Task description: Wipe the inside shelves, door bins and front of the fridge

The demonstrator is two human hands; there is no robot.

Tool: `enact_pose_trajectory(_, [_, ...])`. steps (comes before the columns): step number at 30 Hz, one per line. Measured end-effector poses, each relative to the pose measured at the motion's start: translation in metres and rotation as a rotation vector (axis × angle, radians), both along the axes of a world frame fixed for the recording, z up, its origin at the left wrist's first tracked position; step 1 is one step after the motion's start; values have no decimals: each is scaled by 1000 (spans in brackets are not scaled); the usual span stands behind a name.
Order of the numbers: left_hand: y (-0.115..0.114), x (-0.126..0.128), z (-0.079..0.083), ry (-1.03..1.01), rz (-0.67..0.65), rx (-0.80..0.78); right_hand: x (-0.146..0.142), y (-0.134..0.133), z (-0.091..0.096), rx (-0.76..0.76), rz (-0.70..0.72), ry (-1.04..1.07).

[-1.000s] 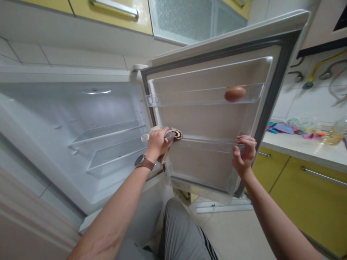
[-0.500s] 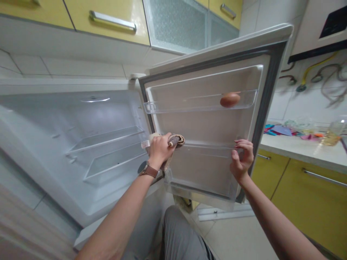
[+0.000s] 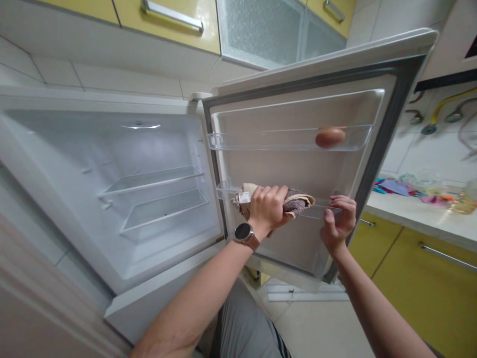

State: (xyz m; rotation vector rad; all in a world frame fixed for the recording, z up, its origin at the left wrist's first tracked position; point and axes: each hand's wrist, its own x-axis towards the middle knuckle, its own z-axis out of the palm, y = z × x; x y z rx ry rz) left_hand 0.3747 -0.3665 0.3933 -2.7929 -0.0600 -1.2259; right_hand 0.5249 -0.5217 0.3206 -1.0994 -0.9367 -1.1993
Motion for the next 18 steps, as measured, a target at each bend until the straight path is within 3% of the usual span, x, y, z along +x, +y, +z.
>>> enact_pose_trajectory(11, [43, -9, -3, 39, 38, 80, 8, -6, -3, -85, -14, -18])
enact_pose_trajectory(18, [100, -25, -6, -24, 116, 44, 11, -6, -1, -87, -16, -36])
